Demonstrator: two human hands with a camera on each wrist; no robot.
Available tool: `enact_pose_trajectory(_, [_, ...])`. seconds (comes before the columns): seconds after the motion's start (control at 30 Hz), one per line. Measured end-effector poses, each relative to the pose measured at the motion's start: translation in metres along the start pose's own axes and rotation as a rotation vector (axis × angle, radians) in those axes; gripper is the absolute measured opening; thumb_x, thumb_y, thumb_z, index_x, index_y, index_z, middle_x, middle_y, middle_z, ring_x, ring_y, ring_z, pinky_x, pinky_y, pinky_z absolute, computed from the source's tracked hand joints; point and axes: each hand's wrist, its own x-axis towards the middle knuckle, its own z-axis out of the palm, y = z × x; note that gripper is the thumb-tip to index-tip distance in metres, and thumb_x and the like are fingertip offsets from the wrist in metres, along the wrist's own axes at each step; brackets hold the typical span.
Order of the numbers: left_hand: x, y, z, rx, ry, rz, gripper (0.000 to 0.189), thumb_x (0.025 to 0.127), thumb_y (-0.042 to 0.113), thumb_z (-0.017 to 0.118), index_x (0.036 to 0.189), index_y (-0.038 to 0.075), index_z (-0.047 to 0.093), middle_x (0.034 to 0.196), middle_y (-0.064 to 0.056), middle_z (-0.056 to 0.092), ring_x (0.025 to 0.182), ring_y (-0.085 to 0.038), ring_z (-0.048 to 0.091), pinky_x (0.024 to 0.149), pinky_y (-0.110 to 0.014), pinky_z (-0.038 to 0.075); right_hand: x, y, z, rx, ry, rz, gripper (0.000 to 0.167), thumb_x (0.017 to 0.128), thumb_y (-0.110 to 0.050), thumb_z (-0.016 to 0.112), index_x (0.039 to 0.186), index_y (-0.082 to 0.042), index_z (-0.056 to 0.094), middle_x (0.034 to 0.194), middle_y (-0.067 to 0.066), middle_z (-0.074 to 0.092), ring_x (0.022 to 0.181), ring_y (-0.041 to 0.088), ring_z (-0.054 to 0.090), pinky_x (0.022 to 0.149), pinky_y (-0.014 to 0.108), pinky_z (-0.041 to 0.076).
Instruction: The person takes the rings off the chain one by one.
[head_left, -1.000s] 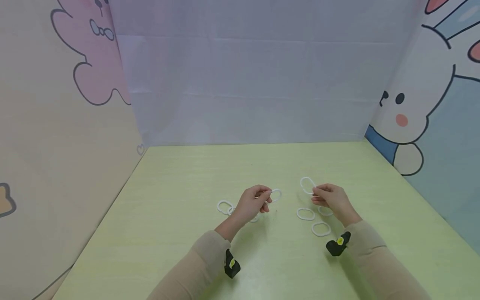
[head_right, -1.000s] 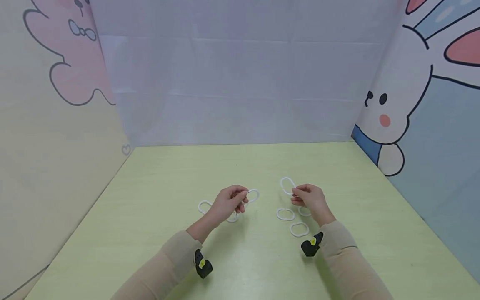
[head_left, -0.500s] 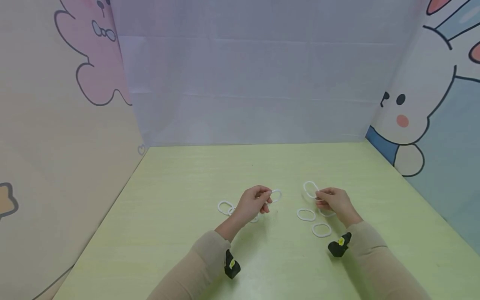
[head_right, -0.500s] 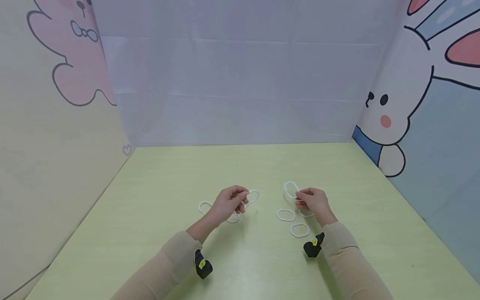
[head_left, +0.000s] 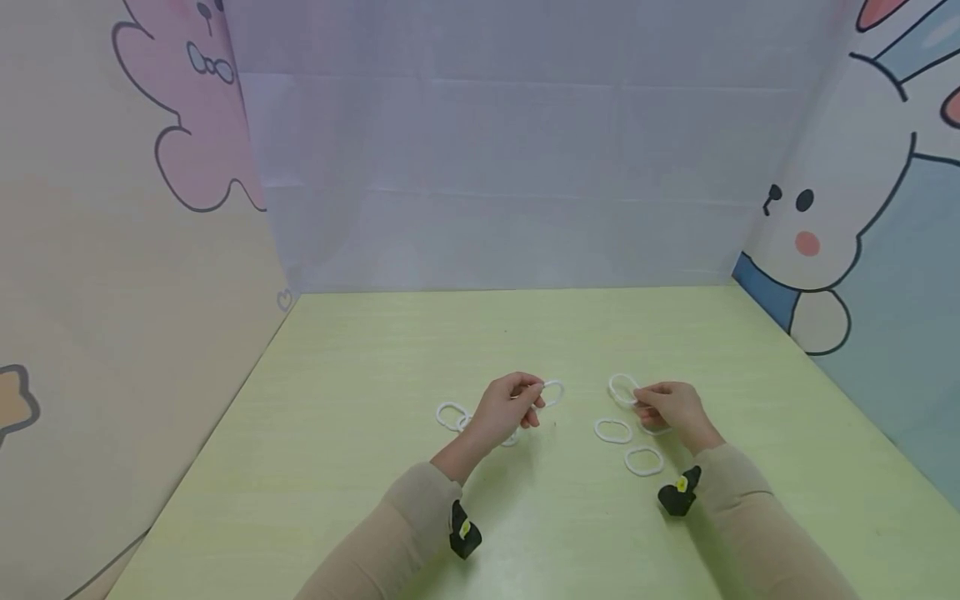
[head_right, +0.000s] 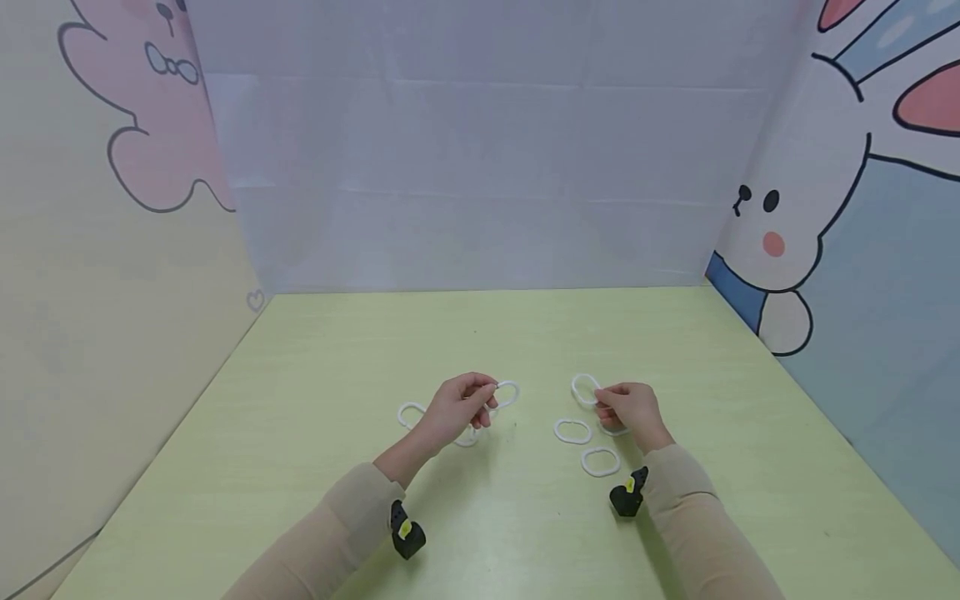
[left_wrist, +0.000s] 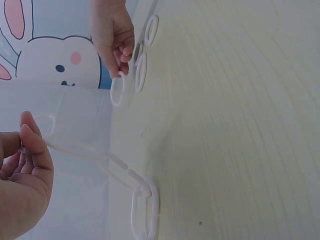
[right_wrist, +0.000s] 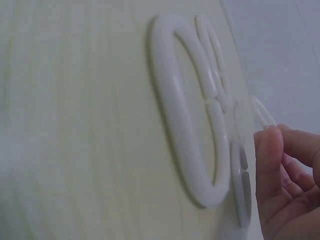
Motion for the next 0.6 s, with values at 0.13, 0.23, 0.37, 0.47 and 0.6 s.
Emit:
enact_pose_trajectory(0.13, [0.0002, -0.0002, 0.0001, -0.002, 0.001, -0.006, 0.021, 0.096, 0.015, 0.051, 0.108, -0.001, 0.058, 0.091, -0.023, 0.06, 0.054, -0.012, 0.054, 0.052, -0.022, 0.045, 0.0025, 0.0028, -0.0011, 0.005, -0.001, 0.003, 0.034, 0.091, -0.006, 0.056, 0.112, 0.019, 0.047, 0.07, 0.002, 0.063, 0.053, 0.008, 0.06, 0.053, 0.022, 0.051])
enact_pose_trajectory(0.23, [0.0007, -0.0008, 0.0005, 0.001, 0.004, -0.007, 0.024, 0.096, 0.015, 0.051, 0.11, -0.004, 0.057, 0.088, -0.02, 0.06, 0.054, -0.012, 0.054, 0.052, -0.022, 0.045, 0.0041, 0.0047, -0.002, 0.008, 0.001, 0.007, 0.034, 0.091, -0.006, 0.057, 0.111, 0.019, 0.047, 0.07, 0.003, 0.063, 0.052, 0.008, 0.06, 0.053, 0.022, 0.05])
enact_pose_trajectory(0.37, [0.0012, -0.0011, 0.0011, -0.002, 0.006, -0.013, 0.027, 0.096, 0.015, 0.051, 0.112, -0.006, 0.056, 0.086, -0.017, 0.061, 0.054, -0.012, 0.054, 0.052, -0.022, 0.045, 0.0049, 0.0053, -0.0023, 0.004, 0.002, 0.008, 0.035, 0.09, -0.007, 0.058, 0.111, 0.019, 0.048, 0.07, 0.004, 0.064, 0.051, 0.007, 0.059, 0.052, 0.022, 0.05])
enact_pose_trajectory(0.47, [0.0017, -0.0011, 0.0017, 0.0, 0.009, -0.016, 0.027, 0.096, 0.015, 0.051, 0.112, -0.006, 0.056, 0.083, -0.012, 0.061, 0.054, -0.012, 0.054, 0.052, -0.022, 0.045, 0.0051, 0.0054, -0.0022, -0.002, -0.002, 0.006, 0.034, 0.09, -0.006, 0.057, 0.11, 0.02, 0.048, 0.069, 0.004, 0.064, 0.05, 0.007, 0.058, 0.051, 0.022, 0.05])
enact_pose_trajectory(0.6, [0.0029, -0.0016, 0.0023, 0.009, 0.015, -0.013, 0.024, 0.096, 0.015, 0.051, 0.109, -0.004, 0.057, 0.079, -0.006, 0.06, 0.053, -0.013, 0.054, 0.053, -0.022, 0.046, 0.0056, 0.006, -0.0027, -0.01, -0.005, 0.008, 0.033, 0.09, -0.006, 0.057, 0.109, 0.021, 0.049, 0.068, 0.004, 0.063, 0.05, 0.007, 0.057, 0.051, 0.022, 0.05])
